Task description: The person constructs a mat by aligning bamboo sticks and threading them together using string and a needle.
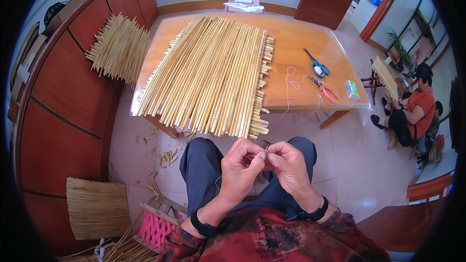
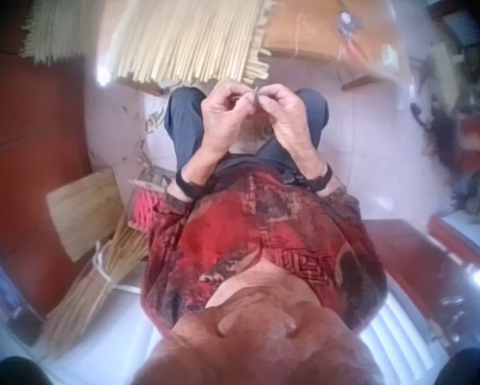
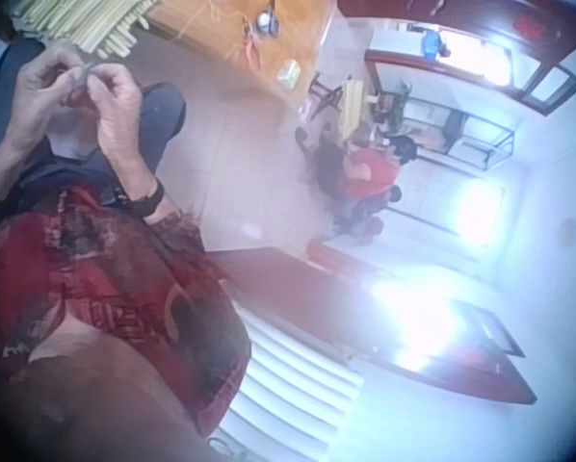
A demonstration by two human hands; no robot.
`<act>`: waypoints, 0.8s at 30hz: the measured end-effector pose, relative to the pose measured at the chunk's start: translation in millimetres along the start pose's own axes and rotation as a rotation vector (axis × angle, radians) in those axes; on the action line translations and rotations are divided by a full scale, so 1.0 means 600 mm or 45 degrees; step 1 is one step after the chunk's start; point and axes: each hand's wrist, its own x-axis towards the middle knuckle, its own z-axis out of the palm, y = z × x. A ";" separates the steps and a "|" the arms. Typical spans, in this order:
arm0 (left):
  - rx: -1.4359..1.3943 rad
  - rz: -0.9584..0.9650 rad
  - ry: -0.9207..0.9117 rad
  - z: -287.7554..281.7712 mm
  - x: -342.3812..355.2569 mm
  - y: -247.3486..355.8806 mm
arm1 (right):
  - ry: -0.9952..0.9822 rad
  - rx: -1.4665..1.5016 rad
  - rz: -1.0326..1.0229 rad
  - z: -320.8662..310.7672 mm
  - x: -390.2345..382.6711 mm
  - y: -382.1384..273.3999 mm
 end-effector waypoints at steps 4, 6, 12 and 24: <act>-0.026 -0.006 -0.011 0.001 0.001 -0.001 | 0.003 0.006 -0.001 0.001 0.000 -0.002; -0.017 0.002 -0.014 0.000 0.001 -0.002 | 0.007 0.002 -0.003 0.001 0.001 -0.002; -0.003 -0.017 -0.015 0.000 0.001 -0.003 | -0.002 -0.009 0.000 -0.001 0.001 -0.001; -0.031 -0.038 -0.006 -0.001 0.000 -0.005 | -0.021 -0.016 0.018 -0.002 0.002 -0.001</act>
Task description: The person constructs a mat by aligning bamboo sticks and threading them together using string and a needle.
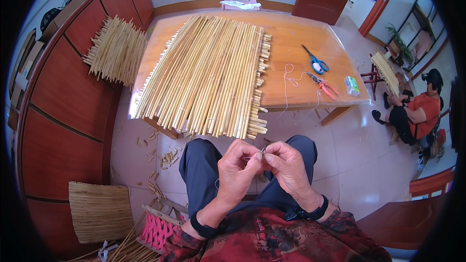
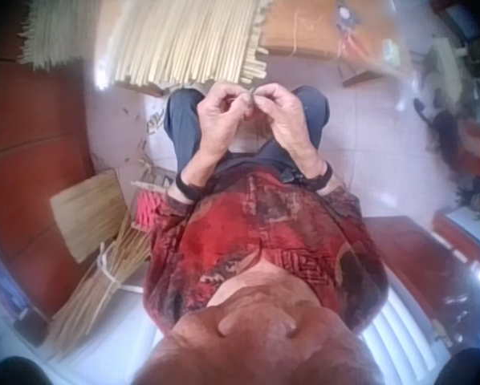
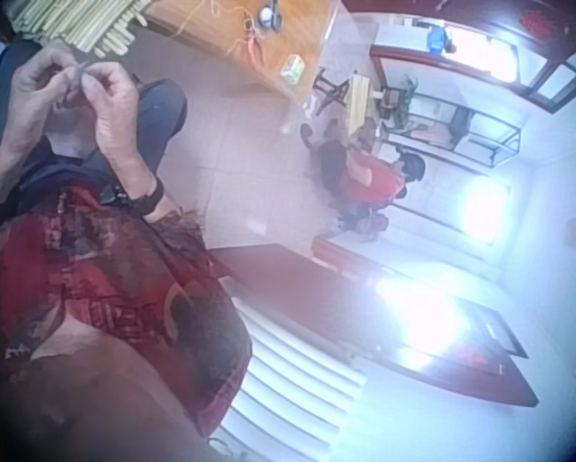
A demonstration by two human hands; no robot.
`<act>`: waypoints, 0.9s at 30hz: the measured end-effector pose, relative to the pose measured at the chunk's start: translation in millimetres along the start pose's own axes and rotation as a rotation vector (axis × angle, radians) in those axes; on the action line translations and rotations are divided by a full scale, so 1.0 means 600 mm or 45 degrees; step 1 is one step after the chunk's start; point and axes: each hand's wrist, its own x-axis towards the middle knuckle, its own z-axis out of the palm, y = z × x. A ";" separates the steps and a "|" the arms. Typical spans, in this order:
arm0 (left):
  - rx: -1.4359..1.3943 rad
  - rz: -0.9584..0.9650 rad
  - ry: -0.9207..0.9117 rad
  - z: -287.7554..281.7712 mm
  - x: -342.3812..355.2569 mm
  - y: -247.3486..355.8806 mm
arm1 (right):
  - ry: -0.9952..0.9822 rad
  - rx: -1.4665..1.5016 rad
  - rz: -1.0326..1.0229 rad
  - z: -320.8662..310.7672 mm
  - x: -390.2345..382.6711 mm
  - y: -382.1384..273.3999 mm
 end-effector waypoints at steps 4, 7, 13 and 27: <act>-0.018 0.003 0.002 0.000 0.000 0.001 | -0.009 0.059 0.009 -0.002 0.000 0.000; -0.018 -0.003 0.002 0.001 0.000 0.003 | -0.004 0.059 0.009 -0.002 0.001 0.001; -0.001 -0.005 -0.004 0.001 0.001 0.001 | -0.020 0.012 -0.006 -0.002 0.001 0.002; 0.069 0.022 0.024 0.001 0.001 0.003 | 0.004 -0.051 -0.007 -0.001 0.002 0.004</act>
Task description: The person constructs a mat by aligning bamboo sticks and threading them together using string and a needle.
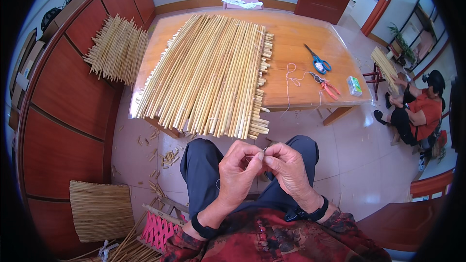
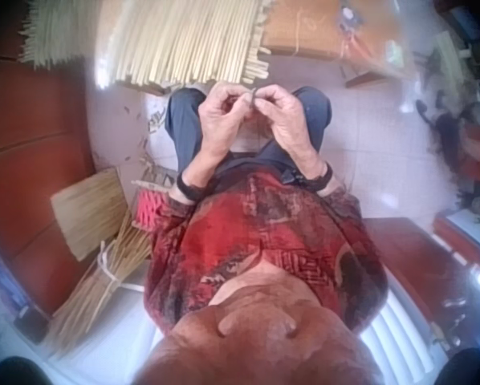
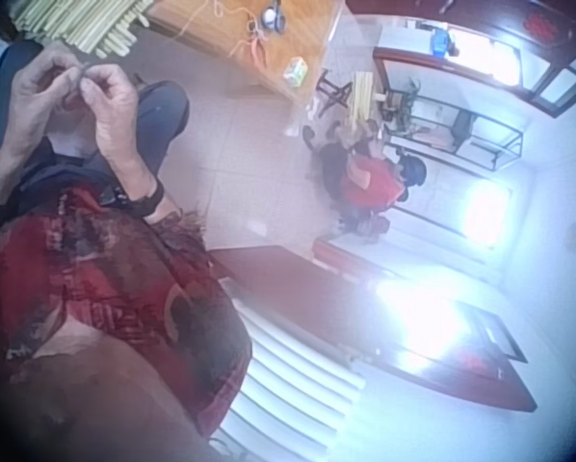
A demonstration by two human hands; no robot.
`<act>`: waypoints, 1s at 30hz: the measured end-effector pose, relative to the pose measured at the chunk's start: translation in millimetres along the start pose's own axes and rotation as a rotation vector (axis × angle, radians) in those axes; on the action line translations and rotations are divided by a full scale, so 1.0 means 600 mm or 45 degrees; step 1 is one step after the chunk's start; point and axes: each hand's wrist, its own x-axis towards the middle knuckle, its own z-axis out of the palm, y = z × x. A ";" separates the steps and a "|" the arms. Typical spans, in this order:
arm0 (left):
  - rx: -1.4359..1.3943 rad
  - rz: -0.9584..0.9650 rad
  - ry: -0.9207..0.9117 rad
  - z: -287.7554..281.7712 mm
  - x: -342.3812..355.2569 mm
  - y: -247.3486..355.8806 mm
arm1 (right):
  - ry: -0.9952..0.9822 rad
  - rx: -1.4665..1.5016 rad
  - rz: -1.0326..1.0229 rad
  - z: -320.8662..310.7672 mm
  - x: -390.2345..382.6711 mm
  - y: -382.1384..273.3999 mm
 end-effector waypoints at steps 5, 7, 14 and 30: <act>0.042 0.071 -0.002 -0.002 0.001 -0.006 | -0.010 0.015 -0.008 0.002 0.000 -0.002; 0.039 0.068 -0.003 -0.001 0.000 -0.005 | -0.003 0.015 -0.004 0.004 -0.001 -0.004; 0.044 0.005 -0.010 -0.001 0.001 0.000 | -0.022 0.020 -0.008 -0.001 -0.001 0.001; 0.349 0.185 -0.067 0.003 -0.004 0.021 | -0.050 -0.477 -0.253 -0.002 -0.003 -0.043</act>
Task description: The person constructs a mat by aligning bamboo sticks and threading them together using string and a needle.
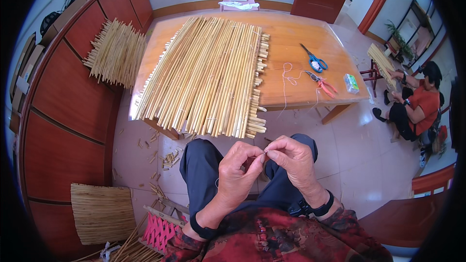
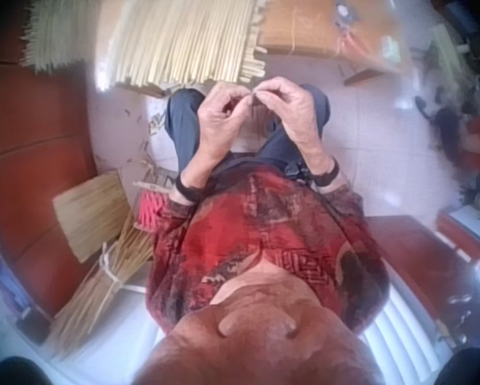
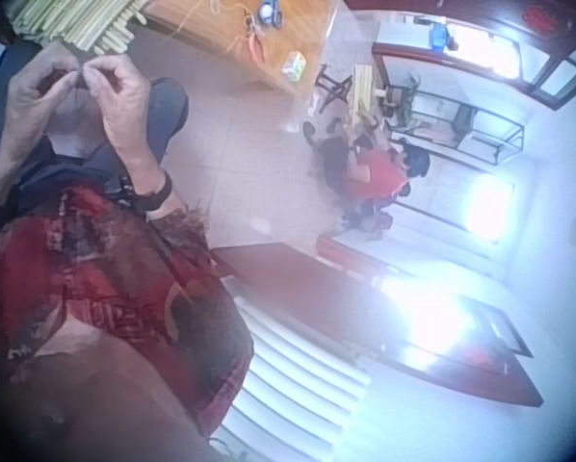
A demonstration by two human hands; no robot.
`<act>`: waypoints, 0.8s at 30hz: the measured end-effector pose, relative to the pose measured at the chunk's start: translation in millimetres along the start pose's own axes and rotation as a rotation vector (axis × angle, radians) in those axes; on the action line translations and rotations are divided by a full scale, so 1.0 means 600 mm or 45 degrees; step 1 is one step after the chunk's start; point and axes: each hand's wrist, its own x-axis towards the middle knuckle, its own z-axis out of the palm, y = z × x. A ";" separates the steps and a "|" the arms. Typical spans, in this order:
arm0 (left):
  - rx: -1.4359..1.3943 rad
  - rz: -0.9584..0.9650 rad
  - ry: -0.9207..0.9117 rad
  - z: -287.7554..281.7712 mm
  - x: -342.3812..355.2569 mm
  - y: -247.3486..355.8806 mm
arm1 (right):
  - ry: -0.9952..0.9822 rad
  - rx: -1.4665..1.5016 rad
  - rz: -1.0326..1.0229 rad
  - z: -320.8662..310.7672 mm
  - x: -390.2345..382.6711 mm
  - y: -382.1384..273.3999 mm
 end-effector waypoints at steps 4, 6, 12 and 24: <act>0.009 0.021 -0.002 -0.002 0.000 0.002 | -0.005 -0.042 0.021 0.001 0.000 -0.006; 0.028 0.025 -0.012 -0.003 0.000 0.003 | -0.011 -0.068 0.023 0.001 0.001 -0.005; 0.038 0.028 -0.014 -0.003 0.000 0.002 | -0.012 -0.127 0.019 0.002 0.003 -0.005; -0.151 -0.097 -0.067 0.000 -0.002 -0.012 | 0.038 -0.122 0.003 0.005 0.004 0.013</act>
